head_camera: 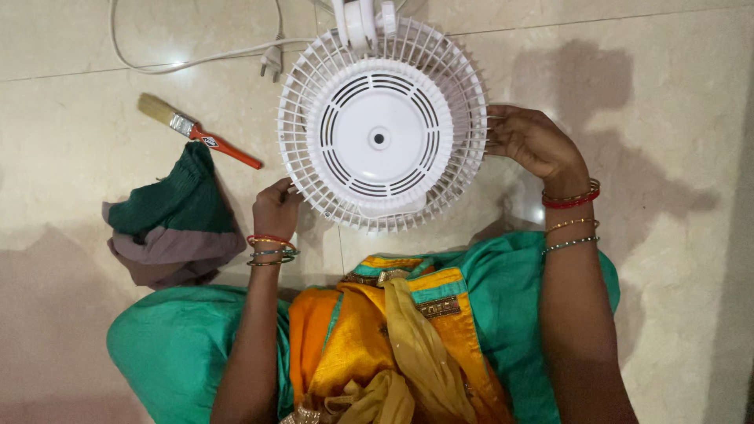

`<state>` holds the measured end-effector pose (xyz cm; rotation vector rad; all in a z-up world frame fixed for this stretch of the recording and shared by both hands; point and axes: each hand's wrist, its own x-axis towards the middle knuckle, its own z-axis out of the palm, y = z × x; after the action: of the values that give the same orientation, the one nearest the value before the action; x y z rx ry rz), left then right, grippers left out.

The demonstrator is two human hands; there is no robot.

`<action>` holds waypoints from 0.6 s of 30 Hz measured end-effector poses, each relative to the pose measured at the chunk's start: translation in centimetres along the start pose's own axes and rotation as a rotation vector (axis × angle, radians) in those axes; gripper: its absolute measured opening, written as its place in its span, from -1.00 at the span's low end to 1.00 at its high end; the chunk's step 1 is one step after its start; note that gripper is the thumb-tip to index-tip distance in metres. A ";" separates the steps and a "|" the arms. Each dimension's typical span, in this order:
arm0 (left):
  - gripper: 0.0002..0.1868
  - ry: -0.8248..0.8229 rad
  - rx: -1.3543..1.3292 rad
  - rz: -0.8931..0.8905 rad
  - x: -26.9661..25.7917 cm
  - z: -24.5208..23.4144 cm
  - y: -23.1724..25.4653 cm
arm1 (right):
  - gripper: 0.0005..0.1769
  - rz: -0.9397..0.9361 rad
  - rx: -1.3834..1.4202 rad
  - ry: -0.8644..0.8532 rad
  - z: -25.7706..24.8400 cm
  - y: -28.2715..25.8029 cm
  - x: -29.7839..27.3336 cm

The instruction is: The person disassembles a white electric fan by removing the front grille and inner components, then reassembles it by placing the parts back in order and securing the grille.

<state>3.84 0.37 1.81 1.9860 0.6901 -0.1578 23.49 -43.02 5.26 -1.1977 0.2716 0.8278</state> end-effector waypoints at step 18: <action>-0.67 -0.155 -0.716 -0.124 0.5 0.6 -0.5 | -0.67 -0.050 -0.165 0.112 -0.1 1.3 1.3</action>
<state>4.09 0.17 0.96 1.2352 0.6525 -0.1157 23.46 -42.40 3.54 -1.4025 0.2672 0.7521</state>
